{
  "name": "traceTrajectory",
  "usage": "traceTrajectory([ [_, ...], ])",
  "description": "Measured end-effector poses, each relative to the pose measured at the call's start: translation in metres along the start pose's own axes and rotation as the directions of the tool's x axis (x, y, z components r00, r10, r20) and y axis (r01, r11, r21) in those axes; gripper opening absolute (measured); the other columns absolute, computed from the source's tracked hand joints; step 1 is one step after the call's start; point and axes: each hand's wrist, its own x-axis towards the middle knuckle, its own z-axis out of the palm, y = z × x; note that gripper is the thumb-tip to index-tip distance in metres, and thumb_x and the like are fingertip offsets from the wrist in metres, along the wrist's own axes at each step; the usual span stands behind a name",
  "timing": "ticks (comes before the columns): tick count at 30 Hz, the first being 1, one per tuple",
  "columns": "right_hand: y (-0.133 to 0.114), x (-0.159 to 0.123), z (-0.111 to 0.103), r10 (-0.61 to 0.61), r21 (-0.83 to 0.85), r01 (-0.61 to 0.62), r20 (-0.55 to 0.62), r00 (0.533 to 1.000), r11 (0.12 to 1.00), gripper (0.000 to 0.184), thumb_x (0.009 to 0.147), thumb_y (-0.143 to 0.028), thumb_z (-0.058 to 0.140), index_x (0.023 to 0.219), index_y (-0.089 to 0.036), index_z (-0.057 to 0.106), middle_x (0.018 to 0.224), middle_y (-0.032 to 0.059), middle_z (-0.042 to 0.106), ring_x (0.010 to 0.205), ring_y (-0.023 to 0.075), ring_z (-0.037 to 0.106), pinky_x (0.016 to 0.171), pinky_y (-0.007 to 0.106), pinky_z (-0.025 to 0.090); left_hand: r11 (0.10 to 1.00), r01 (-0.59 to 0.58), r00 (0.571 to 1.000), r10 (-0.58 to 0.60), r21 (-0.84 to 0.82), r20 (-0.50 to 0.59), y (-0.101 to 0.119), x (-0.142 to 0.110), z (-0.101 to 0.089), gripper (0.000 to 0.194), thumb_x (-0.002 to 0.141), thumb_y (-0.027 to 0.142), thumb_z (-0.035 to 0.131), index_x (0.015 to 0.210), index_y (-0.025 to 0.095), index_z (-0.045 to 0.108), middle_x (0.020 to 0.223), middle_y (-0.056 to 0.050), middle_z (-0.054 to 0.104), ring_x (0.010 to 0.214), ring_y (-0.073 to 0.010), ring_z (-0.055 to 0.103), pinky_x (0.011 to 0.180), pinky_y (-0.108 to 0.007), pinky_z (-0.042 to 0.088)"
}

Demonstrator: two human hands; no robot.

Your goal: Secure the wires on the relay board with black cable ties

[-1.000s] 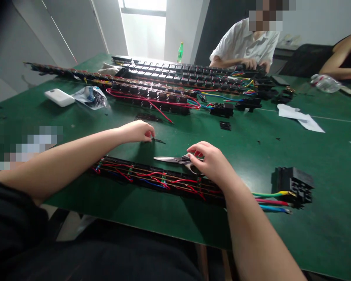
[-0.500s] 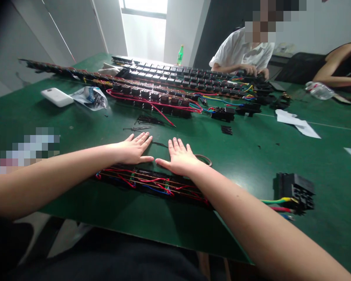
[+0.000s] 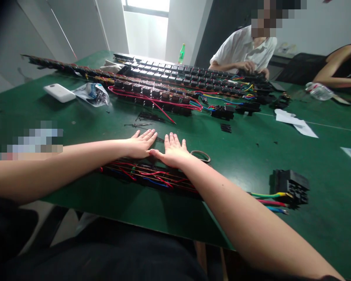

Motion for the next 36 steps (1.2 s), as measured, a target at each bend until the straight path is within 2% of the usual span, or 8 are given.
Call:
traceTrajectory([
  [3, 0.014, 0.004, -0.010, -0.080, -0.002, 0.080, -0.089, 0.993, 0.997, 0.061, 0.101, -0.053, 0.063, 0.152, -0.021, 0.054, 0.165, 0.0170, 0.045, 0.149, 0.0355, 0.047, 0.121, 0.063, 0.040, 0.999, -0.028, 0.999, 0.029, -0.017, 0.037, -0.009, -0.005, -0.009, 0.090, 0.102, 0.059, 0.033, 0.170, 0.008, 0.005, 0.177, -0.014, -0.004, 0.168, -0.0294, -0.003, 0.138, -0.053, 0.009],
  [6, 0.025, 0.010, -0.018, -0.152, -0.023, 0.150, -0.189, 0.970, 0.988, 0.039, 0.101, -0.039, 0.066, 0.135, -0.021, 0.064, 0.143, 0.0112, 0.063, 0.123, 0.0263, 0.065, 0.104, 0.051, 0.057, 0.998, -0.050, 0.997, 0.052, -0.029, 0.065, -0.019, -0.011, -0.016, 0.092, 0.101, 0.057, 0.038, 0.169, 0.005, 0.006, 0.176, -0.016, -0.005, 0.168, -0.0292, 0.000, 0.138, -0.046, 0.011],
  [12, 0.012, 0.032, -0.014, -0.282, -0.085, 0.269, -0.212, 0.936, 0.959, 0.036, 0.102, -0.040, 0.065, 0.131, -0.020, 0.065, 0.135, 0.0108, 0.066, 0.115, 0.0234, 0.068, 0.097, 0.046, 0.060, 0.997, -0.064, 0.993, 0.069, -0.047, 0.097, -0.034, -0.017, -0.021, 0.090, 0.101, 0.058, 0.040, 0.170, 0.007, 0.010, 0.176, -0.017, -0.004, 0.168, -0.0313, 0.002, 0.137, -0.044, 0.013],
  [19, -0.001, 0.041, -0.017, -0.292, -0.211, 0.253, -0.180, 0.939, 0.944, 0.037, 0.102, -0.040, 0.065, 0.133, -0.020, 0.065, 0.136, 0.0111, 0.066, 0.115, 0.0237, 0.068, 0.097, 0.047, 0.060, 0.996, -0.052, 0.993, 0.059, -0.073, 0.101, -0.038, -0.032, -0.024, 0.086, 0.102, 0.060, 0.041, 0.169, 0.010, 0.019, 0.176, -0.016, 0.005, 0.167, -0.0306, 0.013, 0.135, -0.043, 0.022],
  [24, 0.010, 0.043, -0.028, -0.259, -0.313, 0.213, -0.111, 0.959, 0.926, 0.039, 0.101, -0.040, 0.067, 0.133, -0.018, 0.064, 0.135, 0.0119, 0.066, 0.115, 0.0243, 0.068, 0.097, 0.046, 0.060, 0.994, -0.088, 0.992, 0.093, -0.062, 0.085, -0.034, -0.052, -0.022, 0.075, 0.103, 0.057, 0.042, 0.166, 0.015, 0.033, 0.174, -0.012, 0.023, 0.164, -0.0274, 0.027, 0.133, -0.041, 0.029],
  [30, 0.090, 0.037, -0.048, -0.099, -0.405, 0.034, -0.142, 0.985, 0.914, 0.039, 0.101, -0.040, 0.067, 0.133, -0.018, 0.064, 0.136, 0.0120, 0.066, 0.115, 0.0242, 0.068, 0.097, 0.046, 0.060, 0.997, -0.071, 0.990, 0.073, 0.016, -0.124, -0.009, -0.100, 0.002, 0.063, 0.106, 0.045, 0.045, 0.163, 0.017, 0.041, 0.173, -0.012, 0.033, 0.166, -0.0298, 0.023, 0.136, -0.057, 0.021],
  [33, 0.149, 0.024, -0.054, 0.011, -0.418, -0.096, -0.202, 0.979, 0.903, 0.039, 0.101, -0.040, 0.066, 0.134, -0.019, 0.064, 0.136, 0.0118, 0.065, 0.115, 0.0242, 0.068, 0.097, 0.046, 0.060, 0.988, -0.153, 0.903, 0.143, 0.008, -0.404, -0.006, -0.129, 0.032, 0.050, 0.107, 0.046, 0.044, 0.153, 0.029, 0.054, 0.164, -0.003, 0.051, 0.157, -0.0261, 0.043, 0.131, -0.058, 0.035],
  [36, 0.202, 0.010, -0.054, 0.110, -0.406, -0.217, -0.272, 0.956, 0.888, 0.038, 0.102, -0.040, 0.065, 0.134, -0.020, 0.064, 0.137, 0.0113, 0.065, 0.116, 0.0240, 0.068, 0.098, 0.047, 0.060, 0.985, -0.165, 0.803, 0.159, 0.042, -0.574, -0.017, -0.148, 0.063, 0.046, 0.107, 0.046, 0.045, 0.148, 0.029, 0.057, 0.158, -0.004, 0.058, 0.153, -0.0285, 0.048, 0.127, -0.060, 0.039],
])
